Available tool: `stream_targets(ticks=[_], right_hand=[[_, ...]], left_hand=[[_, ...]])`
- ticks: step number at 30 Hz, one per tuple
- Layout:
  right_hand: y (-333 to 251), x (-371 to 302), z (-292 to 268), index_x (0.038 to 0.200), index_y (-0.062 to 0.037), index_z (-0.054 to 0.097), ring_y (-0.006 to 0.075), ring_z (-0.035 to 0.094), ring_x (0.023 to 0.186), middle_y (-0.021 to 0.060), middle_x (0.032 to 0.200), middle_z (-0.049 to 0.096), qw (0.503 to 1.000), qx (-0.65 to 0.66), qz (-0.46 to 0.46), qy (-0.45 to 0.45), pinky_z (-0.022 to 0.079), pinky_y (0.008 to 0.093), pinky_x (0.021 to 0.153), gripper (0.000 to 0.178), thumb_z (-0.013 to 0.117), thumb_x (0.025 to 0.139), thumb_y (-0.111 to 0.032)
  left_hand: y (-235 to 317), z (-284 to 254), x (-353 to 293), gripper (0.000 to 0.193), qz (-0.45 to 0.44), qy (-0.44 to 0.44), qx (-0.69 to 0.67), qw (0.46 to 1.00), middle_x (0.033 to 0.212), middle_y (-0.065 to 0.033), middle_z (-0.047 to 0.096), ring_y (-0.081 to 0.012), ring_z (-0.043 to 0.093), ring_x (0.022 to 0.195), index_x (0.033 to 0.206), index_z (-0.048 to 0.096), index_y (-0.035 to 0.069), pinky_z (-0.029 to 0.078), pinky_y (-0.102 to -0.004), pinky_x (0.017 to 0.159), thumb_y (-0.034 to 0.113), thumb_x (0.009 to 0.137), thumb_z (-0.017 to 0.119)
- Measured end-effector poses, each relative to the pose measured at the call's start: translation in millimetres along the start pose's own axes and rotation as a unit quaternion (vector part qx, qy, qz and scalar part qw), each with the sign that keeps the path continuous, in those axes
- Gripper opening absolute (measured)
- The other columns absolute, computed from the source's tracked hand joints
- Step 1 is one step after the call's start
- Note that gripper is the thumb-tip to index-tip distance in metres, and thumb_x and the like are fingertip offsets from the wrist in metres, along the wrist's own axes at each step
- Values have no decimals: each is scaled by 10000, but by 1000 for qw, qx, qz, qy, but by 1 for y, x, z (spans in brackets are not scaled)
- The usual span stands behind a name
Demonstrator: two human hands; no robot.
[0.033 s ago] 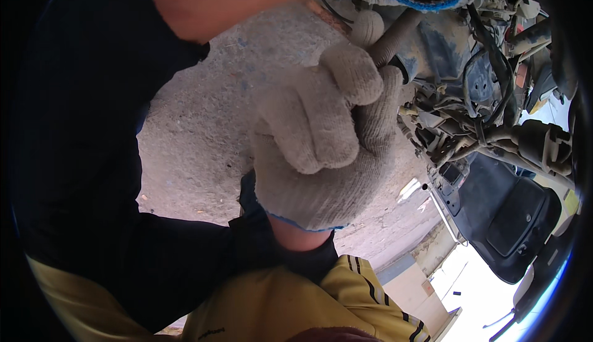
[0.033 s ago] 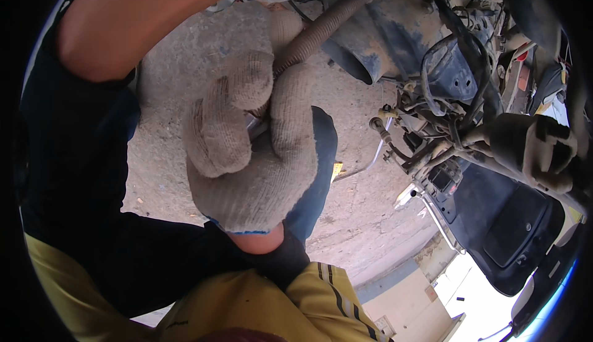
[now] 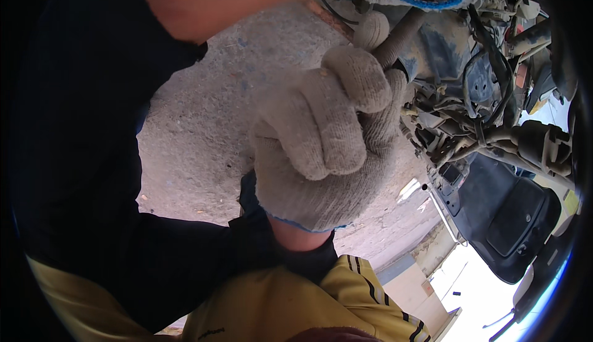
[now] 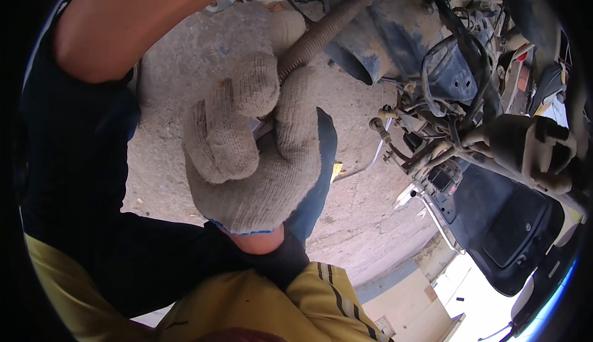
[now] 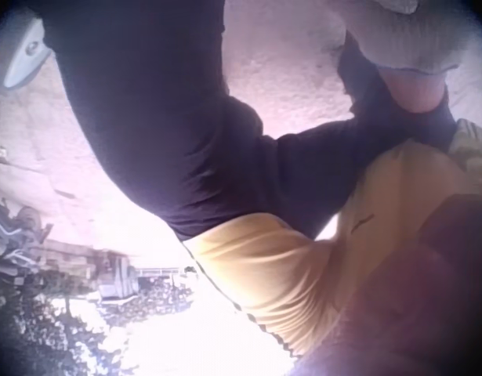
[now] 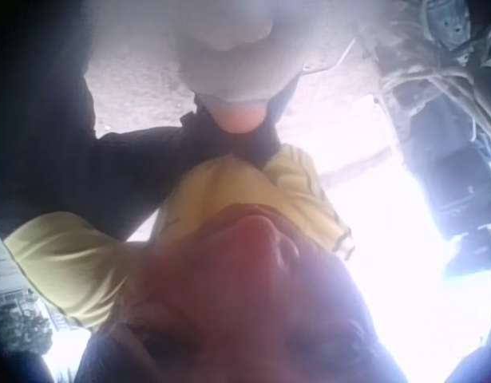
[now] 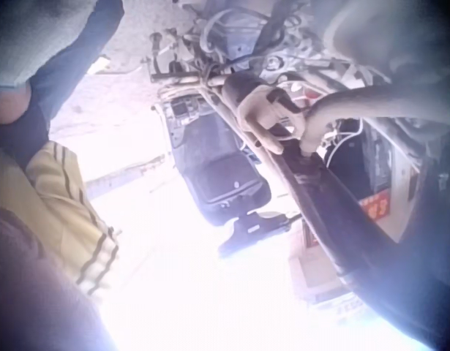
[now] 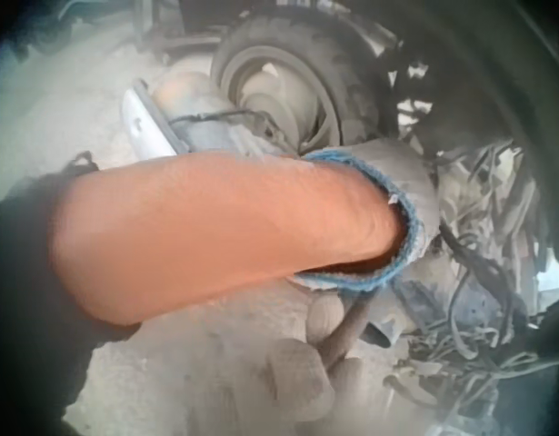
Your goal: The person kneels under a vehicle and uses a wrench and an impact wrench to loosen and remove bolts from the undercarriage. They then disconnect electrical connectors and remove a metal bracket from the vehicle frame.
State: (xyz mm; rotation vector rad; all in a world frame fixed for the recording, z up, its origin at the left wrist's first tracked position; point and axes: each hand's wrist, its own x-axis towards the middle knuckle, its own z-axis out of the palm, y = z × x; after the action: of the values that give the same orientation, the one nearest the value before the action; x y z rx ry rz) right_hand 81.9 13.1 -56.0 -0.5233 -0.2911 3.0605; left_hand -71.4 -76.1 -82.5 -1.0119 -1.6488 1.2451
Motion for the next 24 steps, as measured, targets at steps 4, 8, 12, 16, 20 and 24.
stream_targets(ticks=[4, 8, 12, 16, 20, 24], right_hand=[[-6, 2, -8, 1609, -121, 372, 54, 505, 514, -12, 970, 641, 985, 104, 76, -112, 429, 216, 385, 503, 390, 1164, -353], [-6, 14, -33, 1556, 42, 406, 58, 480, 450, 24, 1023, 660, 944, 219, 103, -223, 399, 207, 328, 530, 409, 1160, -310], [-9, 1, -16, 1540, 32, 430, 76, 545, 567, 65, 1126, 668, 987, 107, 44, -116, 460, 223, 417, 519, 415, 1163, -325], [-2, -26, 7, 1460, -7, 504, 88, 567, 709, 69, 1154, 646, 995, -86, -9, 40, 500, 247, 555, 467, 408, 1167, -358], [2, -27, 18, 1373, -109, 587, 63, 507, 582, -5, 966, 627, 990, -56, -15, 129, 450, 227, 482, 391, 433, 1157, -396], [-4, -25, 9, 1444, -68, 541, 48, 444, 492, -11, 881, 577, 997, 68, 45, -1, 403, 219, 421, 452, 393, 1164, -391]], left_hand=[[-14, 1, -18, 281, -1, -24, -14, 1000, 1299, 17, 611, -169, 529, 1252, 1296, 625, 119, 385, -341, 1145, 230, 1068, 504], [-14, 5, -21, 275, -10, -20, -19, 1000, 1290, 24, 611, -162, 527, 1247, 1290, 626, 120, 383, -338, 1144, 229, 1066, 509], [-14, 7, -22, 269, -17, -10, -22, 1000, 1281, 31, 610, -155, 525, 1241, 1284, 626, 121, 380, -334, 1143, 228, 1065, 513], [-18, 6, -27, 263, -22, -12, -16, 1000, 1272, 39, 609, -148, 523, 1236, 1279, 627, 121, 378, -331, 1143, 227, 1064, 517], [-16, 10, -24, 258, -35, 3, -10, 999, 1263, 46, 609, -141, 522, 1231, 1273, 627, 122, 376, -327, 1142, 226, 1063, 521], [-23, 10, -32, 252, -38, -9, 2, 999, 1254, 53, 608, -134, 520, 1226, 1268, 627, 123, 374, -324, 1142, 225, 1061, 525]])
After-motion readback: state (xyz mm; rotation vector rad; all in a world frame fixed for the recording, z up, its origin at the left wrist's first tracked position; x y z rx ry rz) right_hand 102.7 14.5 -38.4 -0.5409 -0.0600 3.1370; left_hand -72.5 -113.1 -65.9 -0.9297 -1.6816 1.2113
